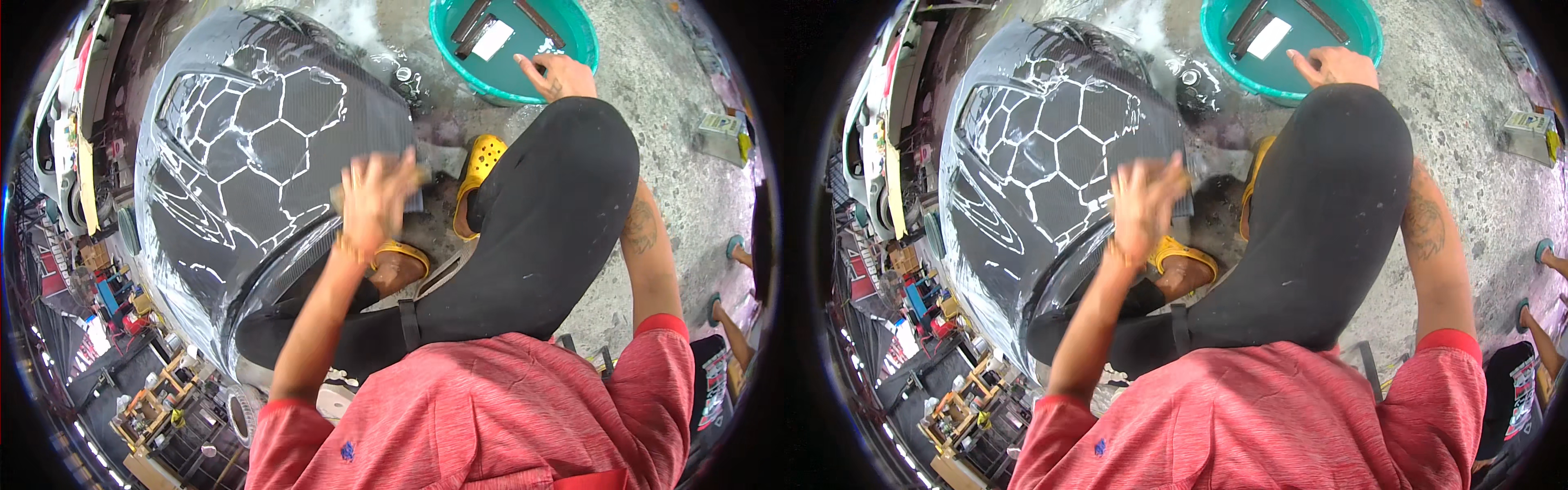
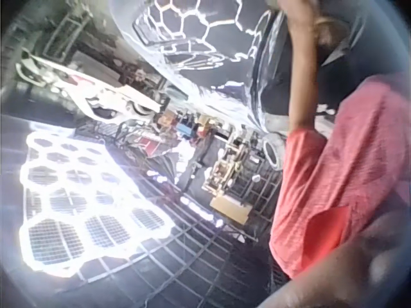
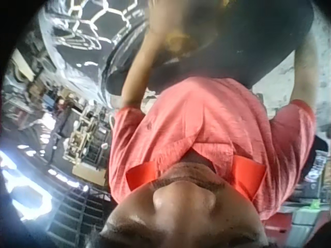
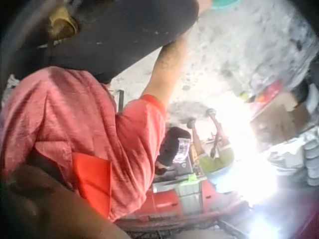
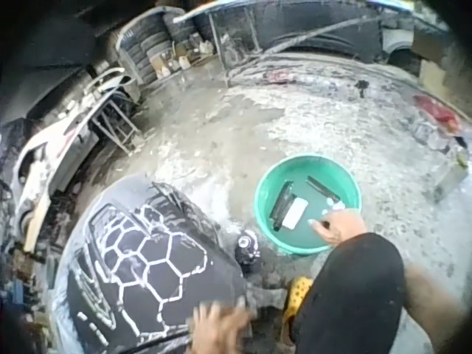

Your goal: Sand the surface of a carbon fiber car hood using a sanding block and water.

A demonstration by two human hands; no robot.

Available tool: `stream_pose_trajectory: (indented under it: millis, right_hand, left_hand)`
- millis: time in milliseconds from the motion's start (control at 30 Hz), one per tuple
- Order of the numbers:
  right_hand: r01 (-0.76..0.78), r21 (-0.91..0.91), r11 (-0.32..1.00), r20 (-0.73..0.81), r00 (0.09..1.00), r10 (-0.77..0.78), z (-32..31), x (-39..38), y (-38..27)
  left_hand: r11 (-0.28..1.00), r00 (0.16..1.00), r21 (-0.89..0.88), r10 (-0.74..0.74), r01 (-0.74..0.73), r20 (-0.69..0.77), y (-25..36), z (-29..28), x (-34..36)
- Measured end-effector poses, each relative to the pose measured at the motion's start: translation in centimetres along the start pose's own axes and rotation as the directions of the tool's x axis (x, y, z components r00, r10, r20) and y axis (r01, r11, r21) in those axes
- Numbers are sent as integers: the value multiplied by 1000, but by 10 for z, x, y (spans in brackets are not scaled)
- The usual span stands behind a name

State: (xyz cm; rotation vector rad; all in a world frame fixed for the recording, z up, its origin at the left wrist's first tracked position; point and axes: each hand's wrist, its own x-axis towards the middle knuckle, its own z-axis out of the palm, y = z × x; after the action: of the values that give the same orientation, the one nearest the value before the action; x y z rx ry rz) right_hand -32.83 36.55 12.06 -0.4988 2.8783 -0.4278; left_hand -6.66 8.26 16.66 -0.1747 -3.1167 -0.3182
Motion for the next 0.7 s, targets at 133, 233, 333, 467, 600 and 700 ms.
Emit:
stream_pose_trajectory:
  millis: [133, 233, 333, 467, 600, 700]
  right_hand:
    - [23, 4, 1000, -35, 999, -23, 4, 5, 5]
    - [4, -30, 1000, -46, 999, -5, 2, 16, 2]
    - [10, -53, 999, -17, 1000, -11, 2, 20, 8]
    - [-25, -42, 999, 1, 1000, 25, -1, 10, 7]
    - [-28, -38, 999, 39, 999, 29, -7, 14, 5]
    - [18, -20, 1000, -32, 999, -19, -1, 18, 6]
  left_hand:
    - [997, 994, 19, 73, -74, 78, 4, -17, -5]
    - [997, 996, 60, 59, -54, -71, -18, -29, 94]
    - [998, 988, 64, 30, -20, -153, -12, -22, 106]
    - [1000, 990, 11, 8, -10, 143, 24, -22, -19]
    - [974, 981, 128, 181, -189, 70, 11, -32, 54]
    - [990, 992, 92, 116, -111, -52, -2, -27, 103]
